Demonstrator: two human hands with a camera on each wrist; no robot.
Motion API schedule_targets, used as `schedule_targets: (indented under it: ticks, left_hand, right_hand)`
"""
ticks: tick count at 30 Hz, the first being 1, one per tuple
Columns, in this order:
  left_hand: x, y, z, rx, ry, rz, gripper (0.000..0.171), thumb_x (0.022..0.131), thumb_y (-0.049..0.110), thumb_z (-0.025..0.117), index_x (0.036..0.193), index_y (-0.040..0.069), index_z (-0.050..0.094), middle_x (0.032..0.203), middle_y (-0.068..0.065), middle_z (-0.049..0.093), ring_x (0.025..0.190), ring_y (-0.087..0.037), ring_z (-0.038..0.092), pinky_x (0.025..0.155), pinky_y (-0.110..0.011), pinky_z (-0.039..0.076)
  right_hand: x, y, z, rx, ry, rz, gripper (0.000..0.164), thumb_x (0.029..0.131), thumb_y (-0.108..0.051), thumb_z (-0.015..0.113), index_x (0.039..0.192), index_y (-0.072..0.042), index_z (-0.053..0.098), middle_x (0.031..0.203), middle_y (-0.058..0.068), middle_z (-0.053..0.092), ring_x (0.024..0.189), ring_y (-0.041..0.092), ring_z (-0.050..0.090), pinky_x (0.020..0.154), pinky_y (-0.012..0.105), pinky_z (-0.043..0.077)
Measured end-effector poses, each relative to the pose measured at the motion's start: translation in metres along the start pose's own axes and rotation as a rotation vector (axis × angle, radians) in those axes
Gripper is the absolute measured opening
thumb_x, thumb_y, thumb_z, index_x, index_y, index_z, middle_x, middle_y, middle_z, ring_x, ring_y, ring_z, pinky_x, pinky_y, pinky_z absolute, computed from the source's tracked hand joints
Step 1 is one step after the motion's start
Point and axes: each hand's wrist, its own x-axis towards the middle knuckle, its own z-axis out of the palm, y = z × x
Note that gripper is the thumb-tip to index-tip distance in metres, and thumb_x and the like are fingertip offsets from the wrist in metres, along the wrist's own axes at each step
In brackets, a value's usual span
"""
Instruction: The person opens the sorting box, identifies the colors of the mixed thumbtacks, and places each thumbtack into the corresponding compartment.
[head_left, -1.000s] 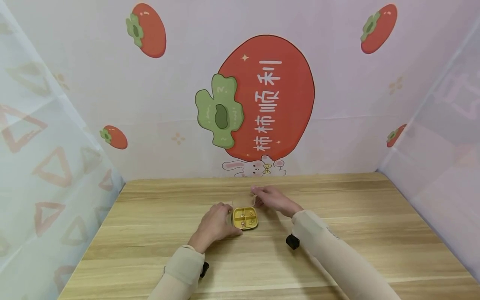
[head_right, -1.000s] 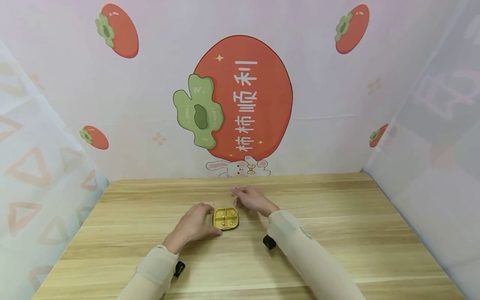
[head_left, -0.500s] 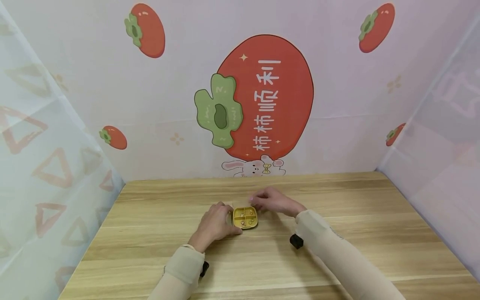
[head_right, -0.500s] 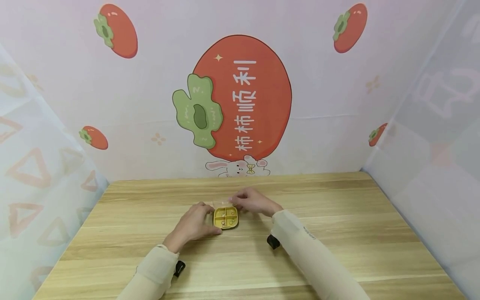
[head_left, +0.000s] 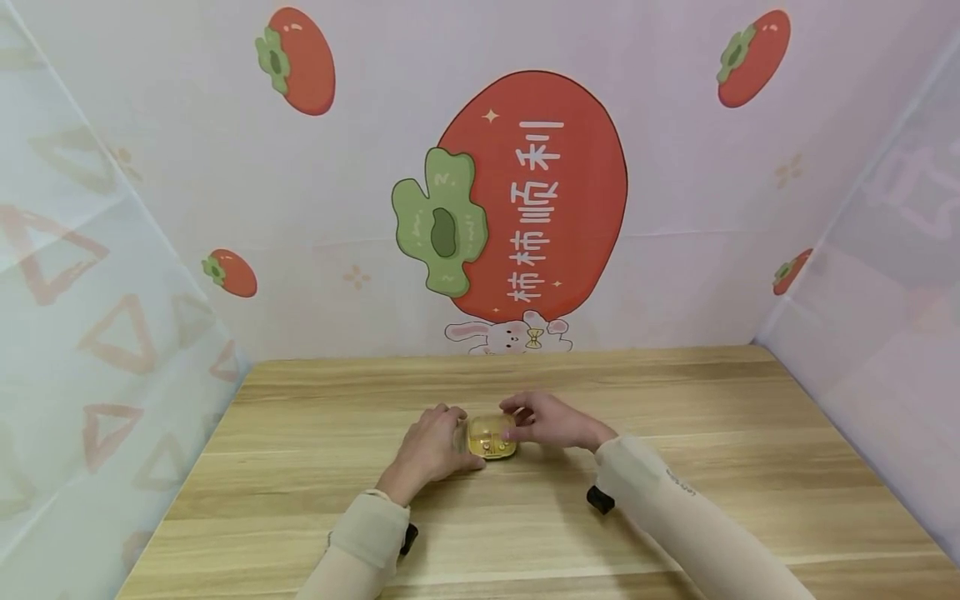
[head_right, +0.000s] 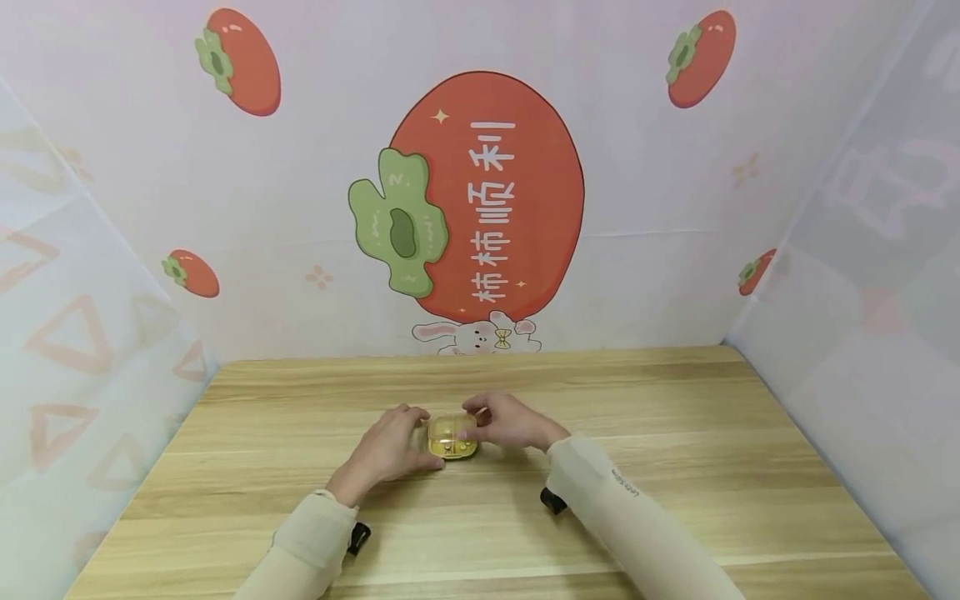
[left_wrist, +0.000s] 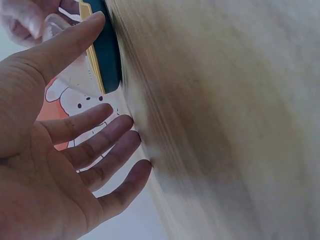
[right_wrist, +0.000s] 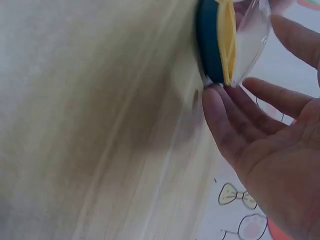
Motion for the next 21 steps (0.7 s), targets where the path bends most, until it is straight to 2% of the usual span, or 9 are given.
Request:
schedule_targets:
  ticks: [4, 8, 11, 16, 21]
  left_hand:
    - [0.000, 0.000, 0.000, 0.004, -0.004, 0.013, 0.077, 0.068, 0.042, 0.095, 0.127, 0.002, 0.065, 0.112, -0.011, 0.062, 0.101, -0.029, 0.056, 0.090, -0.051, 0.049]
    - [0.000, -0.001, -0.004, -0.008, -0.030, 0.046, 0.081, 0.069, 0.044, 0.093, 0.132, 0.003, 0.063, 0.116, -0.012, 0.062, 0.105, -0.032, 0.057, 0.091, -0.052, 0.048]
    - [0.002, 0.000, -0.009, -0.042, -0.076, 0.063, 0.081, 0.075, 0.045, 0.090, 0.137, 0.003, 0.060, 0.120, -0.014, 0.062, 0.108, -0.033, 0.056, 0.093, -0.053, 0.048]
    - [0.007, -0.001, -0.016, -0.094, -0.137, 0.064, 0.069, 0.082, 0.039, 0.085, 0.137, 0.004, 0.062, 0.122, -0.016, 0.062, 0.110, -0.032, 0.057, 0.094, -0.053, 0.048]
    - [0.011, -0.002, -0.016, -0.116, -0.152, 0.065, 0.065, 0.081, 0.036, 0.087, 0.132, 0.003, 0.065, 0.123, -0.016, 0.064, 0.112, -0.033, 0.059, 0.096, -0.054, 0.048]
  right_hand:
    - [-0.001, -0.001, 0.006, -0.135, 0.012, -0.073, 0.057, 0.092, -0.021, 0.078, 0.136, 0.009, 0.056, 0.119, 0.015, 0.062, 0.106, 0.026, 0.061, 0.091, 0.041, 0.053]
    - [-0.002, -0.003, 0.011, -0.241, 0.034, -0.105, 0.057, 0.090, -0.018, 0.080, 0.134, 0.010, 0.057, 0.117, 0.015, 0.060, 0.102, 0.024, 0.059, 0.088, 0.041, 0.052]
    - [-0.003, -0.005, 0.010, -0.274, 0.031, -0.096, 0.058, 0.089, -0.019, 0.080, 0.135, 0.008, 0.057, 0.119, 0.014, 0.059, 0.102, 0.022, 0.059, 0.087, 0.039, 0.052]
    - [0.000, -0.007, 0.008, -0.295, 0.010, -0.062, 0.062, 0.087, -0.023, 0.083, 0.136, 0.006, 0.058, 0.119, 0.012, 0.059, 0.101, 0.021, 0.059, 0.090, 0.039, 0.052]
    - [0.004, -0.010, 0.008, -0.336, -0.005, -0.037, 0.060, 0.084, -0.022, 0.086, 0.132, 0.004, 0.062, 0.114, 0.010, 0.061, 0.097, 0.020, 0.058, 0.086, 0.037, 0.052]
